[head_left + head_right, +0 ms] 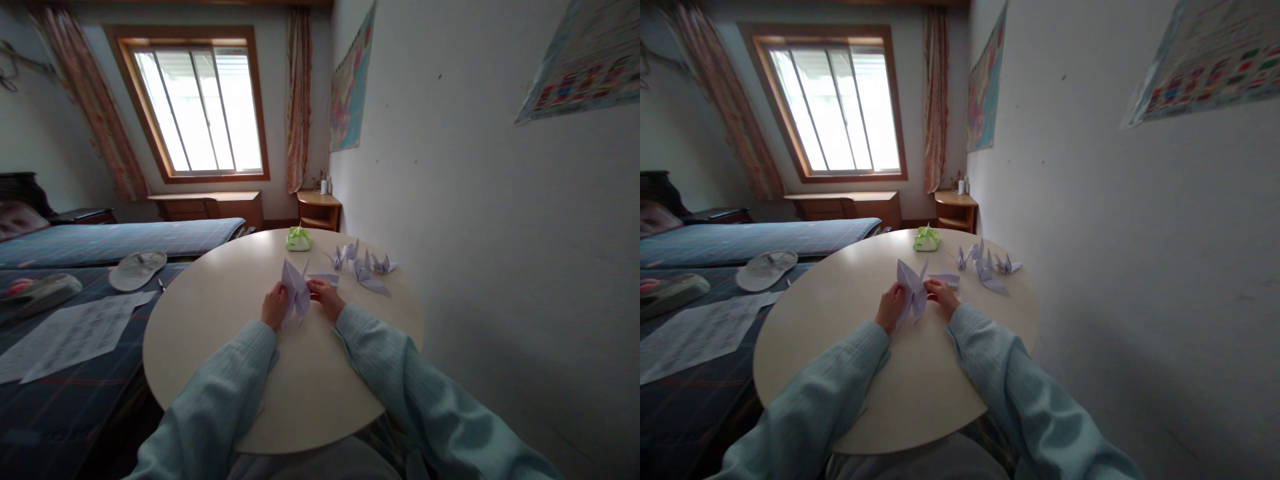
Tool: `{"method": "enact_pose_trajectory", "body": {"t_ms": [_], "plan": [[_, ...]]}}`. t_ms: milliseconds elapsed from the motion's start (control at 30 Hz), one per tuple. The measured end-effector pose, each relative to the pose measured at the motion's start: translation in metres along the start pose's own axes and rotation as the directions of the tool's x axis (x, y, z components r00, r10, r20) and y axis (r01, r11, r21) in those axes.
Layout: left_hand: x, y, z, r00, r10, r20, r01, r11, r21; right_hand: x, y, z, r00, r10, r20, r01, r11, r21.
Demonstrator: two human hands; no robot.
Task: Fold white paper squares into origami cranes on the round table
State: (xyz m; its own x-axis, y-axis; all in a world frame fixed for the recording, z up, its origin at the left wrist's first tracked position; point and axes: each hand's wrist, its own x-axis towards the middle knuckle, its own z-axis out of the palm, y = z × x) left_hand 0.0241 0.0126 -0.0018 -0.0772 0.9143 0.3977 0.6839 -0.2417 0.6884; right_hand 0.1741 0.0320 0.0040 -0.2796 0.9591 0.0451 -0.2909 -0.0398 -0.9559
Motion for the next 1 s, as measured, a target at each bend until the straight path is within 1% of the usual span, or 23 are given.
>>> {"method": "enact_pose_trajectory", "body": {"t_ms": [100,233,300,433,667,900,1000], "plan": [[-0.002,0.004,-0.002,0.998,0.010,0.054,-0.008,1.000,-0.020,-0.001,0.000,0.002,1.000,0.006,0.015,-0.006,1.000,0.009],[-0.006,0.009,-0.006,0.986,0.084,0.144,-0.060,0.985,-0.161,-0.002,-0.001,0.003,1.000,-0.008,0.009,0.007,1.000,0.015],[-0.007,0.010,-0.007,0.980,0.111,0.168,-0.075,0.976,-0.205,-0.003,-0.002,0.004,1.000,-0.017,0.003,0.017,1.000,0.010],[-0.008,0.011,-0.008,0.975,0.100,0.200,-0.057,0.976,-0.212,-0.003,-0.002,0.004,1.000,-0.021,0.001,0.021,1.000,0.003],[-0.007,0.009,-0.006,0.972,0.121,0.199,-0.074,0.970,-0.230,-0.003,-0.003,0.005,1.000,-0.007,0.009,0.007,1.000,-0.016],[-0.006,0.007,-0.004,0.978,0.146,0.146,-0.105,0.960,-0.261,-0.002,-0.001,0.004,0.999,-0.032,-0.007,0.032,0.999,-0.025],[-0.006,0.006,-0.003,0.982,0.139,0.128,-0.102,0.959,-0.264,-0.001,-0.001,0.004,0.999,-0.044,-0.008,0.043,0.999,-0.030]]}}
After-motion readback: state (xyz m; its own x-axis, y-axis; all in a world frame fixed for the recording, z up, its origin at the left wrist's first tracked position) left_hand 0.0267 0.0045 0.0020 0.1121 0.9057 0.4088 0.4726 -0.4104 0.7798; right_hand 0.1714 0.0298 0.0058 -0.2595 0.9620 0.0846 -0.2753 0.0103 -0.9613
